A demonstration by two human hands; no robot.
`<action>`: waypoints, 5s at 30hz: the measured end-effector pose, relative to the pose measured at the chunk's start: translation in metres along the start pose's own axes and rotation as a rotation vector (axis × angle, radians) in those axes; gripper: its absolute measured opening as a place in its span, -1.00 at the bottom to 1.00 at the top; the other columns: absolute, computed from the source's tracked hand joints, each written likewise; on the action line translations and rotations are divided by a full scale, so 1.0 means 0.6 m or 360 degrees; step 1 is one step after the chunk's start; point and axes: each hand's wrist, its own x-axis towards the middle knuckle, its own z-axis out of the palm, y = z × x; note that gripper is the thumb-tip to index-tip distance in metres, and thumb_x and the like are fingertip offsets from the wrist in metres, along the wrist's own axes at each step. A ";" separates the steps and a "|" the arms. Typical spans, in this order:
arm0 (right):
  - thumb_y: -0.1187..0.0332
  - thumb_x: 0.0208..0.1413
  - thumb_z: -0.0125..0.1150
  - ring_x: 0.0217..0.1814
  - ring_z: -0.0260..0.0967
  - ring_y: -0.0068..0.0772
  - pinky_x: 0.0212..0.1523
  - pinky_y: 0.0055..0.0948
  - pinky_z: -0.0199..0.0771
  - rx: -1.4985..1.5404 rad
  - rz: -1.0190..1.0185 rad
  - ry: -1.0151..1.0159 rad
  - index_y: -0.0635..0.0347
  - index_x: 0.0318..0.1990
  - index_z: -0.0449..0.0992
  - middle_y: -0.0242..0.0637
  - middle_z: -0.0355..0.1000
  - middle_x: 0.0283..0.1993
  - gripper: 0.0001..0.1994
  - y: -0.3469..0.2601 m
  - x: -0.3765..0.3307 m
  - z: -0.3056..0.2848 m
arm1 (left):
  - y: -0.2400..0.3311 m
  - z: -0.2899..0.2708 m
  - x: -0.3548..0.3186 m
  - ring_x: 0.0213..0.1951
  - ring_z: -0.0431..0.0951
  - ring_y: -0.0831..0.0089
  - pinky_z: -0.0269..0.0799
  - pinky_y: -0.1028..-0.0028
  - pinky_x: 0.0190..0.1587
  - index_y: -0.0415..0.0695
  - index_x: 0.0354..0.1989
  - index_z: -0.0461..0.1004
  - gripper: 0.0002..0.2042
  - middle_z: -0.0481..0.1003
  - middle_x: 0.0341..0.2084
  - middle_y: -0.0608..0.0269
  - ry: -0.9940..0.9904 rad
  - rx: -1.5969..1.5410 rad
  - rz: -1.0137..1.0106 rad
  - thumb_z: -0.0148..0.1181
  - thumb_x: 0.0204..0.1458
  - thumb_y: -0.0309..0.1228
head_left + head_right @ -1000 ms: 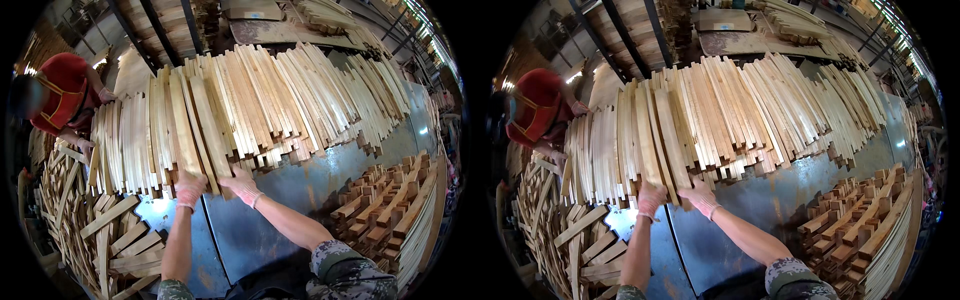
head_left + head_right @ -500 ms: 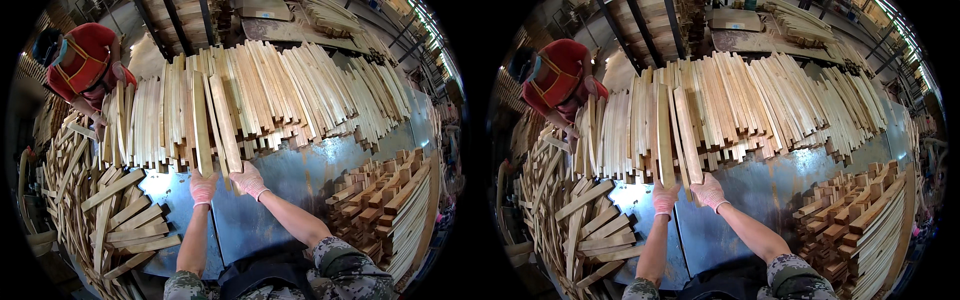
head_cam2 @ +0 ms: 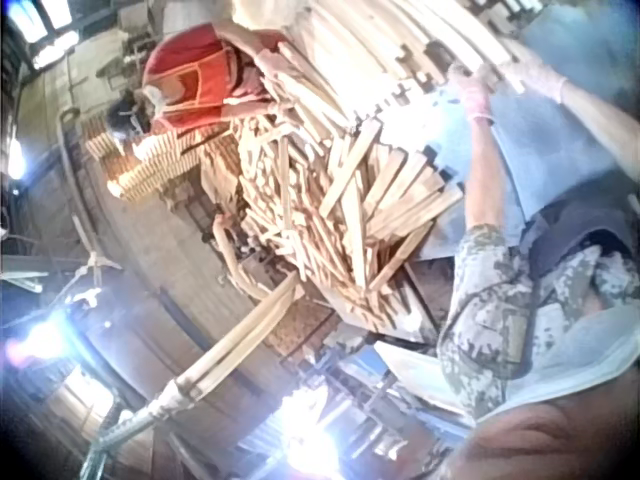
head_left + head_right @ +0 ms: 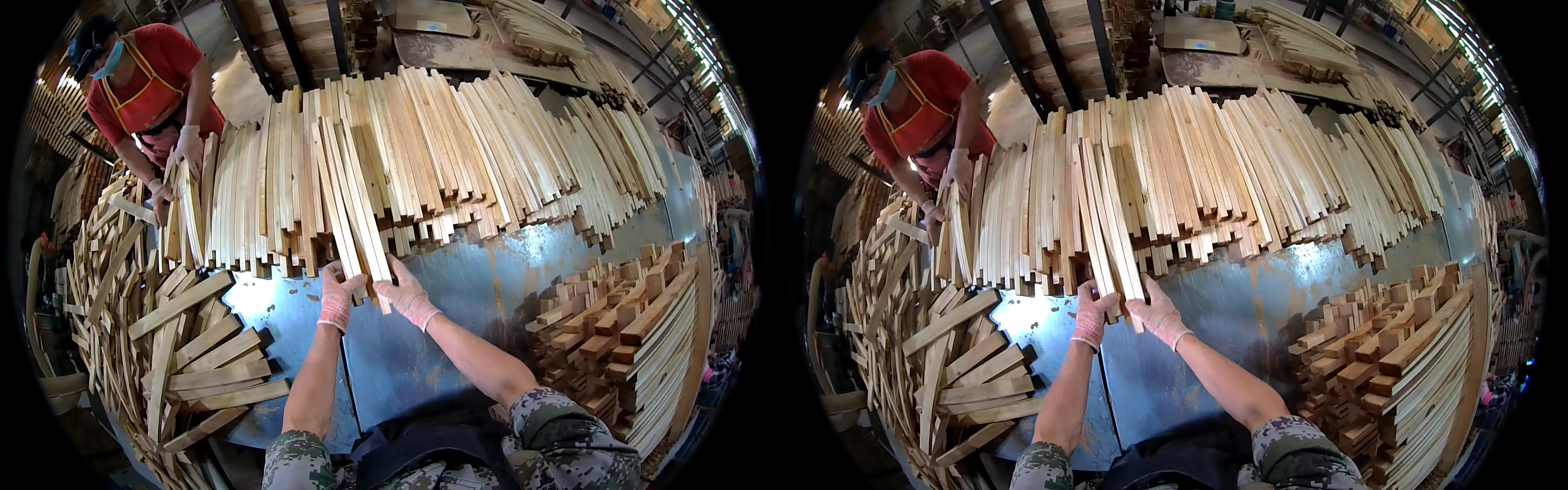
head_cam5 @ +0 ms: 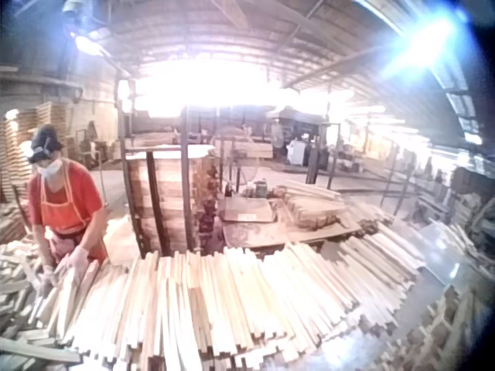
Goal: The person repeatedly picks up stacks of light-colored wooden planks from a metal table and places them onto a moving conveyor belt. The person then returns to the table to gather more planks and repeats the process. Other workers are visible in the background performing similar tasks.
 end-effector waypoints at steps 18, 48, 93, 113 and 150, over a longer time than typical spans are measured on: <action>0.28 0.14 0.54 0.33 0.44 -0.31 0.33 -0.29 0.48 0.0209 0.0098 -0.0181 0.12 0.65 0.14 -0.14 0.47 0.34 -0.06 -0.040 -0.134 -0.037 | 0.028 0.067 -0.113 -0.16 0.71 0.21 0.69 0.22 -0.10 -0.34 0.23 0.42 -0.32 0.67 -0.06 -0.03 -0.0095 0.0027 -0.0414 0.68 -0.02 -0.40; 0.13 0.36 0.28 0.13 0.66 -0.18 0.24 -0.19 0.67 0.1645 0.0466 0.0030 0.30 0.34 0.51 -0.12 0.64 0.16 -0.47 0.321 -0.753 -0.036 | -0.203 0.009 -0.641 0.02 0.72 0.06 0.76 0.00 0.04 -0.26 0.41 0.33 -0.26 0.63 0.06 0.01 -0.0729 -0.0426 -0.1021 0.57 0.09 -0.33; 0.09 0.12 0.46 0.27 0.55 0.09 0.30 -0.22 0.54 -0.0455 -0.0270 0.0402 0.39 0.69 -0.13 0.31 0.52 0.20 0.14 0.191 -0.996 -0.044 | -0.189 0.144 -0.954 -0.37 0.70 0.35 0.62 0.41 -0.44 -0.27 0.20 0.49 -0.49 0.67 -0.17 0.11 -0.0389 0.0106 -0.0023 0.48 0.05 -0.50; 0.16 0.13 0.56 0.10 0.52 -0.53 0.09 -0.57 0.52 -0.0112 -0.0540 0.1021 0.37 0.46 0.45 -0.29 0.60 0.14 -0.22 -0.118 -1.342 -0.581 | 0.045 0.790 -1.117 -0.13 0.70 0.09 0.72 0.05 -0.13 -0.14 0.15 0.48 -0.51 0.66 -0.18 0.04 -0.1643 0.0496 -0.0459 0.20 0.41 0.07; 0.13 0.22 0.39 0.49 0.35 0.19 0.55 0.00 0.29 -0.1789 -0.0641 0.2418 0.36 0.46 0.40 0.17 0.42 0.43 -0.27 -0.101 -1.305 -0.500 | 0.148 0.798 -0.973 -0.12 0.69 0.31 0.71 0.34 0.01 -0.24 0.26 0.47 -0.58 0.64 -0.03 0.06 -0.2544 0.0597 -0.0092 0.05 0.50 -0.14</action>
